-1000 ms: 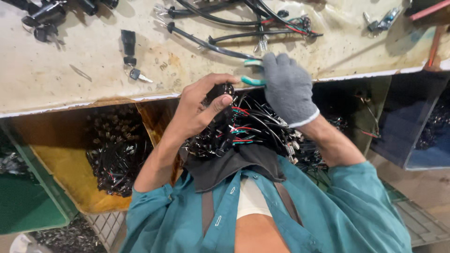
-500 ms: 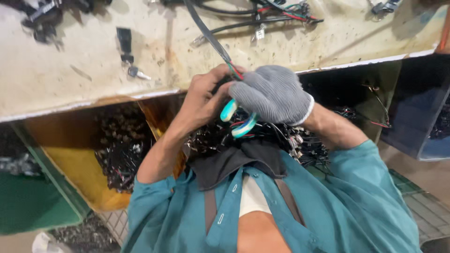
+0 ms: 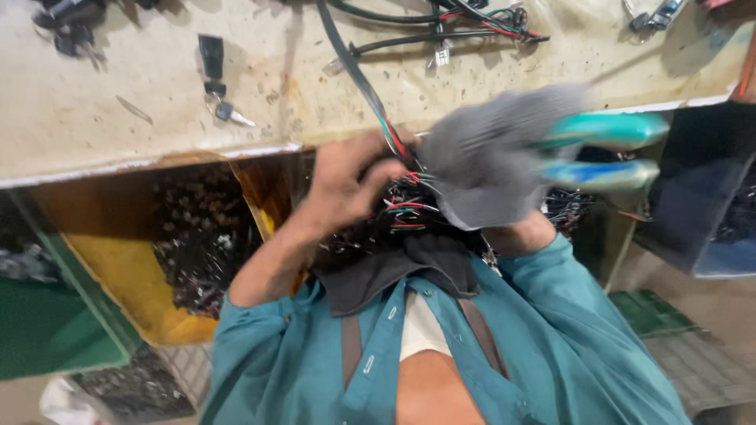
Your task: The person repeatedly picks up black wires with colored inner conductors from a pile on a workbench, uses pliers to strip the outer insulation, and places the stripped wires into a yellow bin below. The process is continuous and repetitive throughout the clip.
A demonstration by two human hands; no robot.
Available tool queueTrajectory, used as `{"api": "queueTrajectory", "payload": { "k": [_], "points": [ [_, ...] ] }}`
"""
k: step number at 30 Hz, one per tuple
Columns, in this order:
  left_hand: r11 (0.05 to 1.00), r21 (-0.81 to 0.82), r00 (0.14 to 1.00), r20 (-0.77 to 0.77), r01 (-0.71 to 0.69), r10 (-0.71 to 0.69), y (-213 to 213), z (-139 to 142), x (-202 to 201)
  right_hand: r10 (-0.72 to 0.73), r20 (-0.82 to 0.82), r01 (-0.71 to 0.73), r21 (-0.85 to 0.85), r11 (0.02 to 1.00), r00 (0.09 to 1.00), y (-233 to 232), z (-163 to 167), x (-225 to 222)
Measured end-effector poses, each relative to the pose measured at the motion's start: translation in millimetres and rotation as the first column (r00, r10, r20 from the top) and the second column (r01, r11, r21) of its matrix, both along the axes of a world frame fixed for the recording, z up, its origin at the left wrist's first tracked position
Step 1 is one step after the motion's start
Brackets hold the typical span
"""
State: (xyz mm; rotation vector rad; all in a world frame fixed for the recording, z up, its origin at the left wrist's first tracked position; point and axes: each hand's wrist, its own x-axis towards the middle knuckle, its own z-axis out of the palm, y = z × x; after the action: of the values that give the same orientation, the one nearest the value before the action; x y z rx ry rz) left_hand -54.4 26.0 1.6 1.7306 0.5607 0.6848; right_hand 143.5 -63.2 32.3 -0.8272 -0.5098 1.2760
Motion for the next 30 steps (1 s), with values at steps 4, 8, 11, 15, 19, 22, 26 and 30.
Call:
{"api": "queueTrajectory", "payload": {
  "k": [4,8,11,15,19,22,26,30],
  "points": [
    [0.999,0.023,0.999,0.003,0.033,-0.033,-3,13,4,0.101,-0.238,-0.125,-0.090,0.988,0.966,0,-6,-10],
    [0.974,-0.157,0.972,-0.145,0.163,-0.186,-3,33,14,0.103,-0.156,-0.120,-0.104,0.987,0.982,18,-11,5],
    [0.847,0.422,0.875,-0.474,0.324,-0.098,-3,43,12,-0.259,0.328,0.257,0.050,0.965,0.909,28,-3,37],
    [0.724,0.495,0.746,-0.664,0.481,-0.043,-9,52,-18,-0.093,0.987,0.052,0.100,0.994,-0.130,38,4,89],
    [0.826,0.196,0.589,-0.785,0.528,-0.190,4,44,-38,-0.072,0.847,0.044,0.112,0.993,-0.526,38,-2,98],
    [0.673,0.738,0.591,-0.566,0.052,0.575,47,13,-48,-0.185,0.968,0.139,0.209,0.968,-0.168,25,-8,71],
    [0.624,0.779,0.430,-0.543,-0.060,0.721,93,-49,-78,0.034,0.974,0.207,0.013,0.978,-0.222,11,-22,42],
    [0.804,0.436,0.785,-0.285,-0.405,0.550,89,-68,-82,0.177,0.921,0.268,-0.083,0.960,-0.348,2,-38,54]
  ]
}}
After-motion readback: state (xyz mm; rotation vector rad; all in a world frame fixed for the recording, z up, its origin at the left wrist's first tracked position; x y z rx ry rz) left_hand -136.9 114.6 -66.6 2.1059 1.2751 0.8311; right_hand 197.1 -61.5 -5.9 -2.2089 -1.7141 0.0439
